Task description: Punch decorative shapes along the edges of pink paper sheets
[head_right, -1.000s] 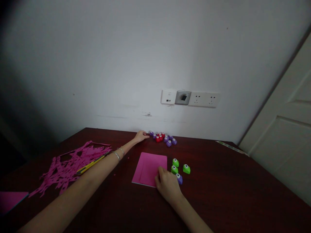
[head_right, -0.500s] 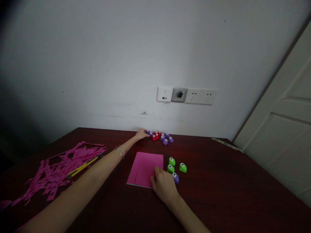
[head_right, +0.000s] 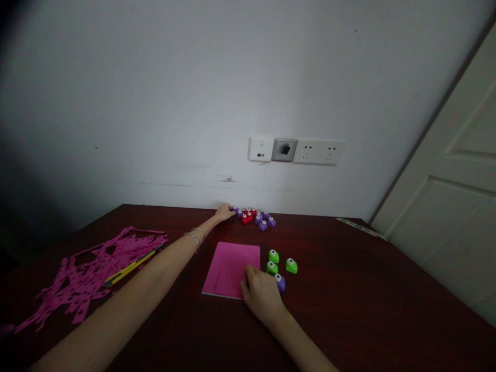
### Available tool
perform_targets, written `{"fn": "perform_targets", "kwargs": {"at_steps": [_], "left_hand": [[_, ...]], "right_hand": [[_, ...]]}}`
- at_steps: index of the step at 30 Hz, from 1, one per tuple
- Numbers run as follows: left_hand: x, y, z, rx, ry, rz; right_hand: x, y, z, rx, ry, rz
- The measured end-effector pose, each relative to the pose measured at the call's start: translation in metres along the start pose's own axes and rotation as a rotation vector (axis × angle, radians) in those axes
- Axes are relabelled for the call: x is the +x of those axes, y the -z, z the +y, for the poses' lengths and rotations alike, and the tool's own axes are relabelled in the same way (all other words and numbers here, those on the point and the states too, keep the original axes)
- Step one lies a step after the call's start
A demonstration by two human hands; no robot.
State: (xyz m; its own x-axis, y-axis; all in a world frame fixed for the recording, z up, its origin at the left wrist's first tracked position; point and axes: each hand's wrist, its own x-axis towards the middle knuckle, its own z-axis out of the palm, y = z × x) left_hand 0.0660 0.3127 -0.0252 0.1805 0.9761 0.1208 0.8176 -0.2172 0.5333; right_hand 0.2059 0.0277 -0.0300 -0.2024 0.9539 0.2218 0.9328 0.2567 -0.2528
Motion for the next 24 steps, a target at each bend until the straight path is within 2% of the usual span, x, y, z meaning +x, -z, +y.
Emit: {"fn": "perform_targets", "kwargs": {"at_steps": [24], "left_hand": [[0.003,-0.015,-0.001,-0.003,0.044,0.110]], "right_hand": [[0.001,0.002,0.000,0.009,-0.002,-0.002]]}}
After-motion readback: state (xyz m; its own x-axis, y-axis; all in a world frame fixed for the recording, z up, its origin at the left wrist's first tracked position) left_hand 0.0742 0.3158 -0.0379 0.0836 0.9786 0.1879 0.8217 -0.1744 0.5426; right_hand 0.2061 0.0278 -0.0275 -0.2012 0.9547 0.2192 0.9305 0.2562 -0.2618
